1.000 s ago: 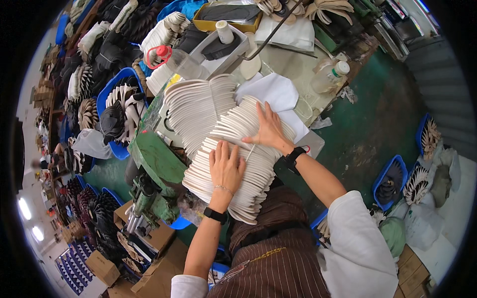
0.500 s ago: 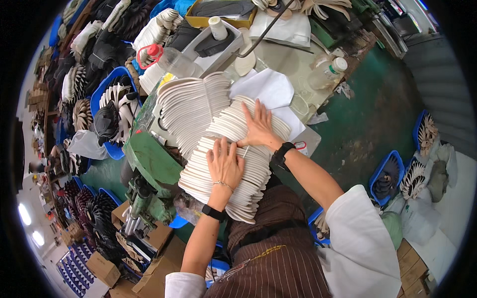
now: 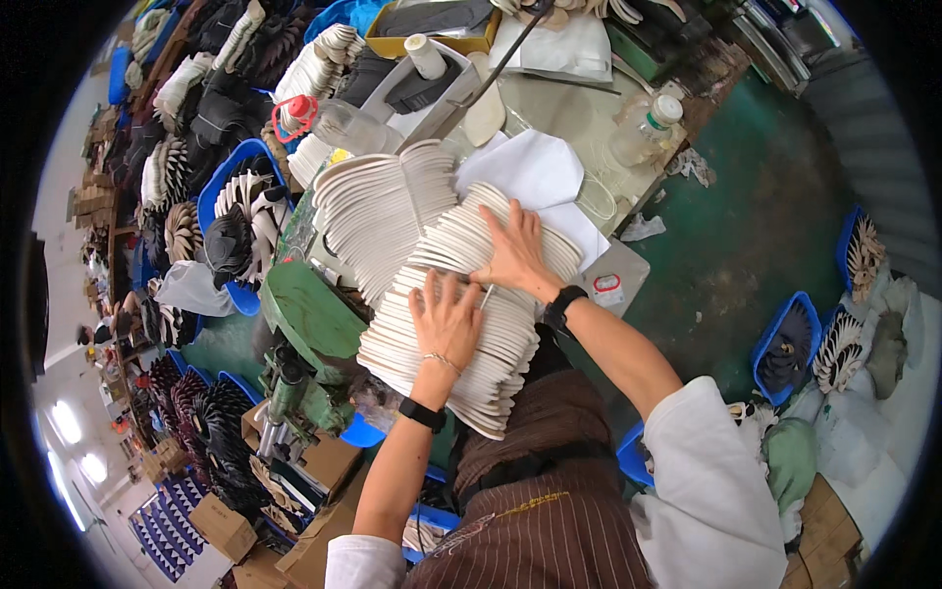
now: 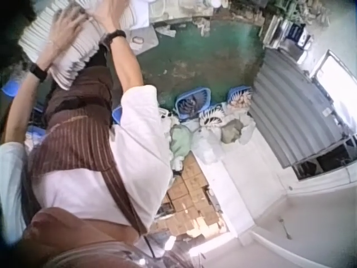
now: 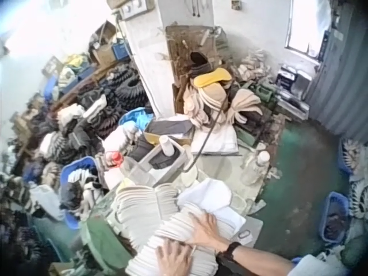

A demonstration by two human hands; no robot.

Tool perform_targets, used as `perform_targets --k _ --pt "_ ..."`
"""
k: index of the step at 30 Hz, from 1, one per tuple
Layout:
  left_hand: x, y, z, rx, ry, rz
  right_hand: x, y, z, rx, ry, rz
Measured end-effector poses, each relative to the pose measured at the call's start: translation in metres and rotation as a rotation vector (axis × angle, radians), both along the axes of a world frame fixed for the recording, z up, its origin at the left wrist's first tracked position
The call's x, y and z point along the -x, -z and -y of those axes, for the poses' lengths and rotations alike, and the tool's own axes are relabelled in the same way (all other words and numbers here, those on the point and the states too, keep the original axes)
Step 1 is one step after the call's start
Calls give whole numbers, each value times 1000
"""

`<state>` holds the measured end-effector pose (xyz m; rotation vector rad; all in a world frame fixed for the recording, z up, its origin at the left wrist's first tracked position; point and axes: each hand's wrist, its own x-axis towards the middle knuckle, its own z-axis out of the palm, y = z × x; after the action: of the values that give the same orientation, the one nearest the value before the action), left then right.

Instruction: Processing shoe insole components using industrial pressing or rolling machinery.

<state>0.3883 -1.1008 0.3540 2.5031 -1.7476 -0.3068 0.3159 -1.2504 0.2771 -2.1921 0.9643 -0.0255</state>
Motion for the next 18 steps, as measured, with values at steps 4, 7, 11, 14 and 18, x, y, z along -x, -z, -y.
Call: perform_targets --k 4,7,11,14,18 --pt "6 5 -7 -1 27 36 4 -39 -5 240 165 184" --pt "0 -2 -1 -33 40 28 -1 -59 9 138 397 437" --pt "-2 4 -5 41 27 -2 7 -59 16 134 527 548" --pt "11 7 -12 -12 120 4 6 -48 62 -543 982 922" --pt "19 19 -35 -29 134 23 24 -76 88 -572 957 959"
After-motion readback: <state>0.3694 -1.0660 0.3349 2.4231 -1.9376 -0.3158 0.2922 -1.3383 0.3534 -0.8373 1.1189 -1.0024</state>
